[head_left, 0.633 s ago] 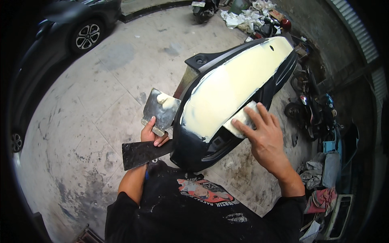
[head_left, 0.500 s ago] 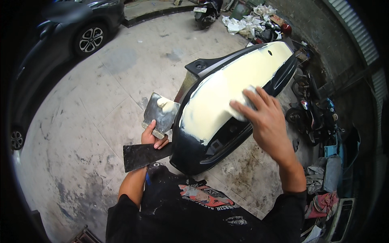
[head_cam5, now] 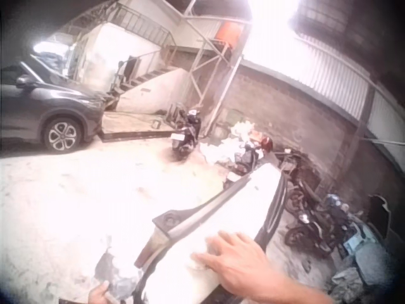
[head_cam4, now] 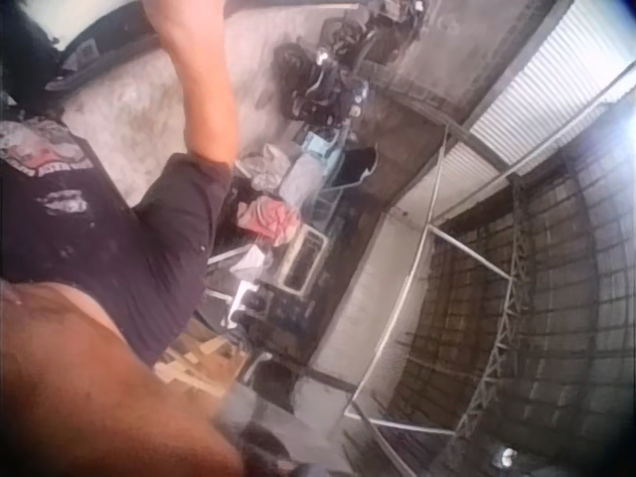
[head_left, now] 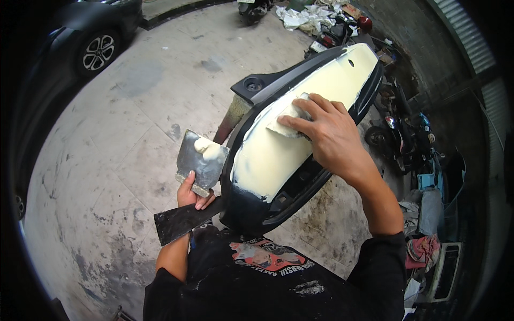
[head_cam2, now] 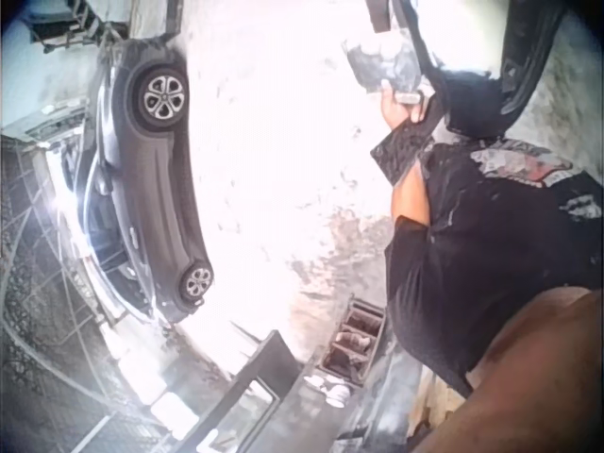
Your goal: The person applies body filler to a car bumper using a spreader and a putty knife, then smooths the surface with sandpaper.
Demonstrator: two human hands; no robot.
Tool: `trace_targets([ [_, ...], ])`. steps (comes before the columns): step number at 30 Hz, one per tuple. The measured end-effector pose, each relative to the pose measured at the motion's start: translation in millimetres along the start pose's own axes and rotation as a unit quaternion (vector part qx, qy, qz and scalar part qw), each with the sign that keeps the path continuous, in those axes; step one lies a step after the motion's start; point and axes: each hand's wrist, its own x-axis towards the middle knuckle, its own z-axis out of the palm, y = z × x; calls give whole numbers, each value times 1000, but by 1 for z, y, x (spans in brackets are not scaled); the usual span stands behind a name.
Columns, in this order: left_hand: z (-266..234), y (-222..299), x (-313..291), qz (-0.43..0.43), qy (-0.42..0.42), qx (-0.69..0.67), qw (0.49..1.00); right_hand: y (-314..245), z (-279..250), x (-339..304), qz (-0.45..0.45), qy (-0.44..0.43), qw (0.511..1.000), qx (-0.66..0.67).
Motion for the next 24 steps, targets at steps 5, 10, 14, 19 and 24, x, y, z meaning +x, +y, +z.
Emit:
trace_targets([
  [5,-6,-1,3,11,-29,-4,1000,-12,2,-53,25,-8,999,21],
  [10,-3,-2,6,25,-20,11,999,-14,13,-108,47,-28,997,58],
  [14,-13,-7,5,56,-30,2,998,-1,-11,-95,53,76,995,47],
  [19,10,-6,1,73,20,3,997,13,-6,-25,-5,104,994,34],
  [24,-2,-14,5,91,-5,20,996,9,7,19,-28,30,999,-16],
])
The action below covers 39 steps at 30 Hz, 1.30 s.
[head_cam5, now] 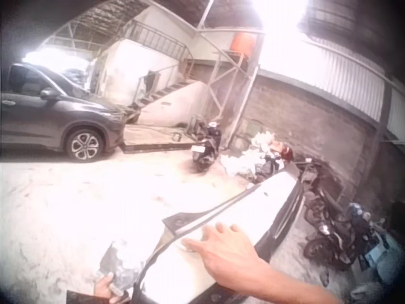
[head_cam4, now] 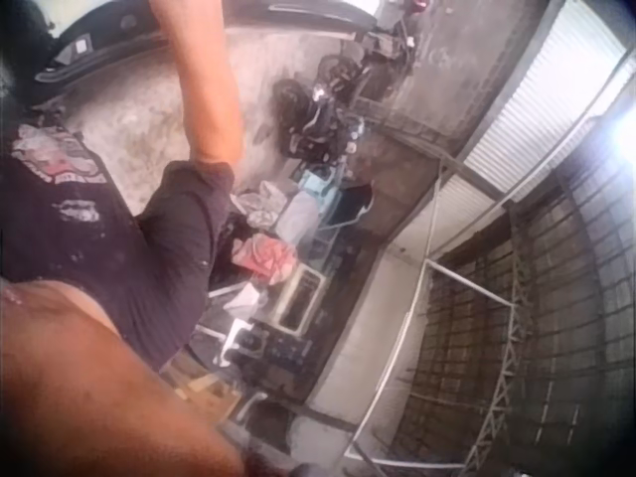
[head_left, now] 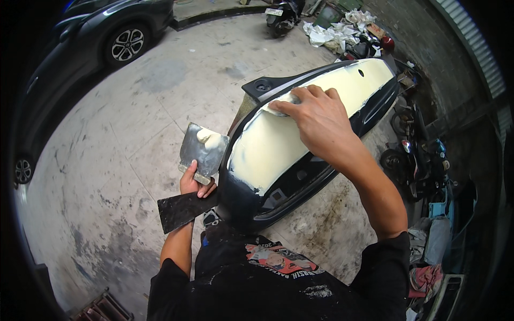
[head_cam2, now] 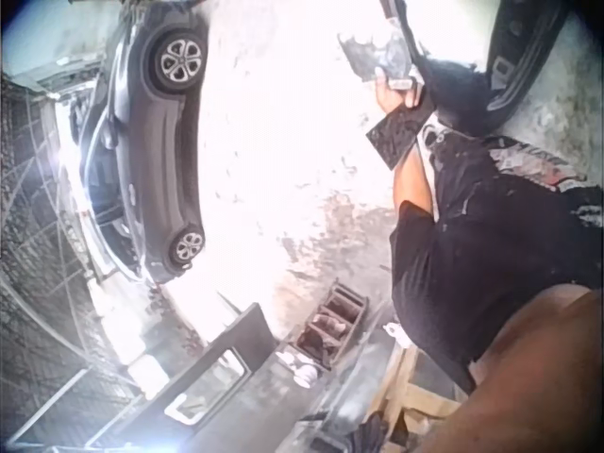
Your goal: The person applies body filler to a car bumper using a spreader and a putty knife, then smooths the surface with sandpaper.
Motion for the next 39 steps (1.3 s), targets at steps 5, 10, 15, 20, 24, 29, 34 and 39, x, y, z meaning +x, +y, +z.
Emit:
trace_targets([
  [5,1,-4,0,13,20,-1,1000,-14,-9,1,-6,-44,999,0],
  [10,11,-4,-2,30,62,19,997,-28,-13,-48,-40,-27,998,38],
  [15,9,-5,0,35,62,14,997,-26,-23,-99,-37,-64,997,35],
  [20,8,-4,-1,43,49,23,998,8,-24,-81,-12,0,1000,8],
  [24,8,-4,1,47,38,18,998,32,-4,-34,-3,47,999,11],
  [29,0,-8,3,47,19,16,999,33,12,-9,-10,30,999,3],
  [34,-4,-9,0,49,27,20,998,31,21,-11,-17,62,998,9],
  [39,-12,-10,-1,48,21,35,998,29,24,-16,-11,81,996,28],
])
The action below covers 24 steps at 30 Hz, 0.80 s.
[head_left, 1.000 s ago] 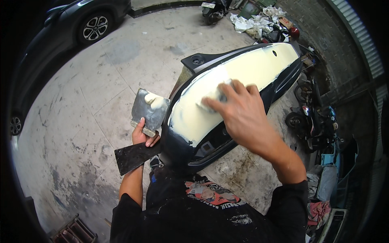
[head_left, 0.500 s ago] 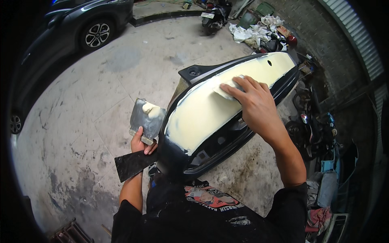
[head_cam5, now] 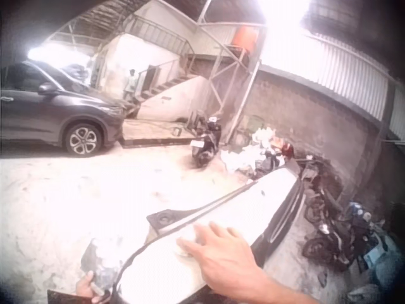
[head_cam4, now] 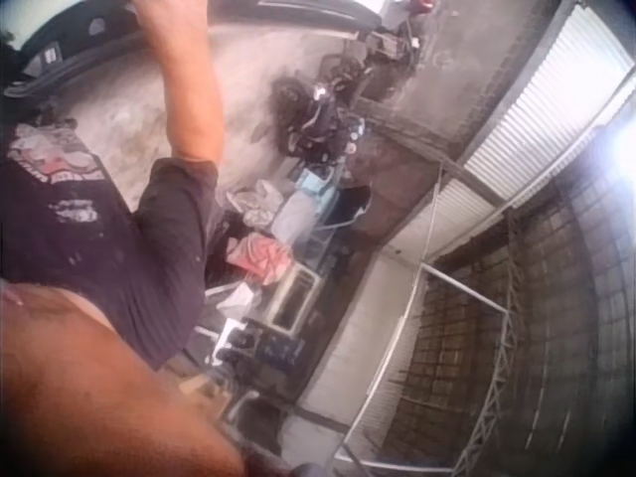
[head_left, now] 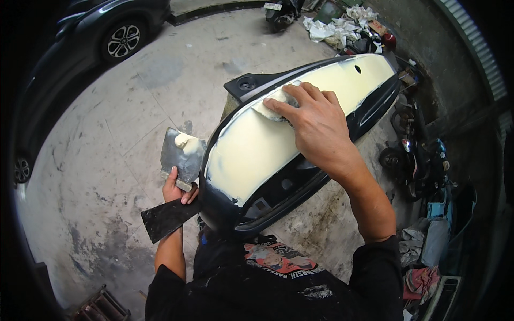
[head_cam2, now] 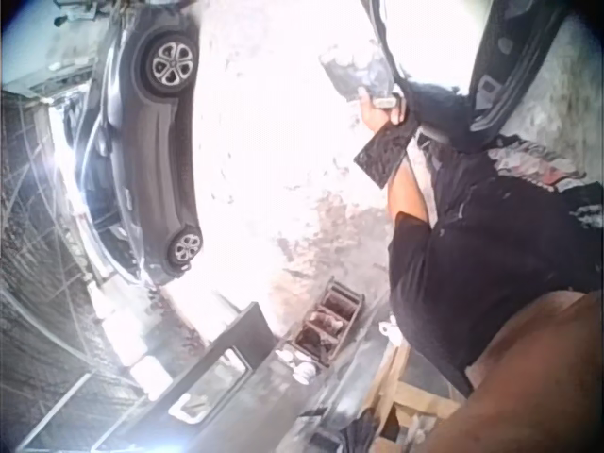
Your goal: The person applies body filler to a car bumper using a spreader and a putty knife, then smooths the surface with sandpaper.
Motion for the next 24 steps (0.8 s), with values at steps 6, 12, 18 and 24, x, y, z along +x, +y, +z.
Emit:
trace_targets([
  [6,27,7,-7,2,95,24,995,-16,-14,-47,3,-18,1000,25],
  [12,11,6,-2,-7,35,42,998,-25,-27,-97,35,-64,996,57],
  [18,16,6,-1,-6,34,24,999,-2,-38,-38,44,5,998,51],
  [24,11,3,2,-10,7,-18,1000,-8,-16,29,29,-96,995,-8],
])
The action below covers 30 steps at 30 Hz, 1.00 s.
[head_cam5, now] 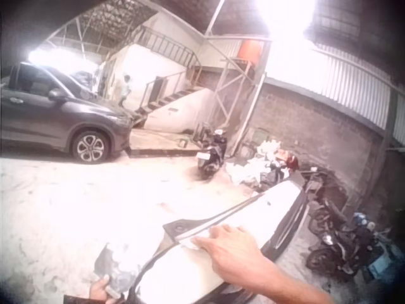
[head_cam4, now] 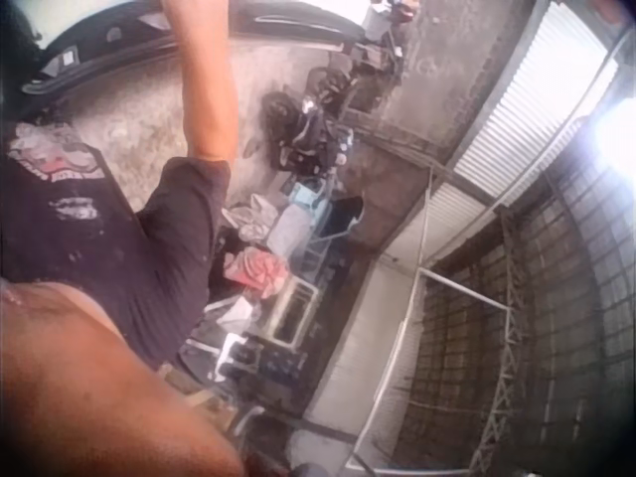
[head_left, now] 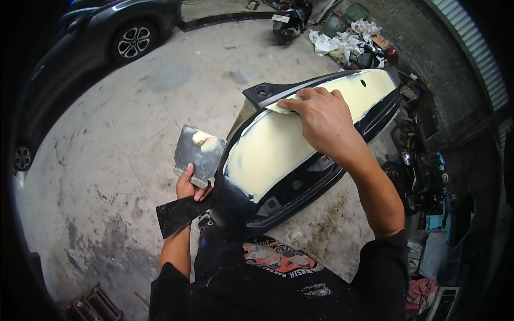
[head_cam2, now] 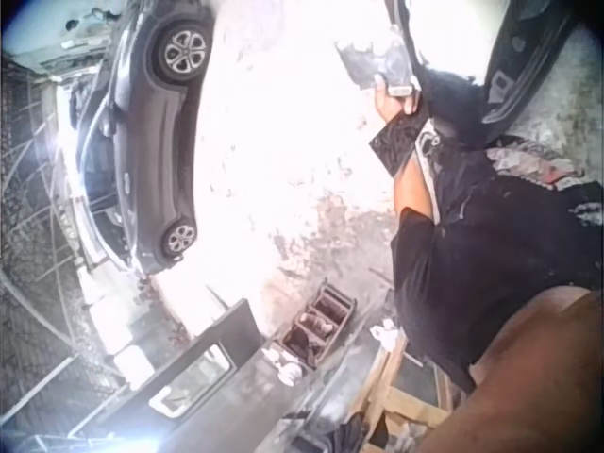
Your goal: The person applies body filler to a car bumper using a spreader and a putty knife, then smooths the surface with sandpaper.
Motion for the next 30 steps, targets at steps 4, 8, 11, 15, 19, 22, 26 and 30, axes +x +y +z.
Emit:
trace_targets([
  [4,-7,0,-1,3,-1,6,1000,-15,-10,8,18,-65,997,-26],
  [8,12,2,-5,5,49,23,999,-18,-5,-5,0,-24,1000,-14],
  [11,7,0,-4,15,39,31,999,-16,-6,-23,-37,0,999,10],
  [15,3,1,-4,31,0,21,999,-20,-14,-52,-66,-7,998,22],
  [19,20,3,-7,28,85,49,995,-21,-16,-84,-85,-9,996,22],
  [22,9,1,-6,29,53,59,996,-23,-19,-107,-76,-35,996,31],
  [26,-2,0,-2,30,5,42,999,-11,-17,-120,-49,-22,998,29],
  [30,-6,2,0,26,-42,46,998,9,-27,-77,-15,80,996,30],
])
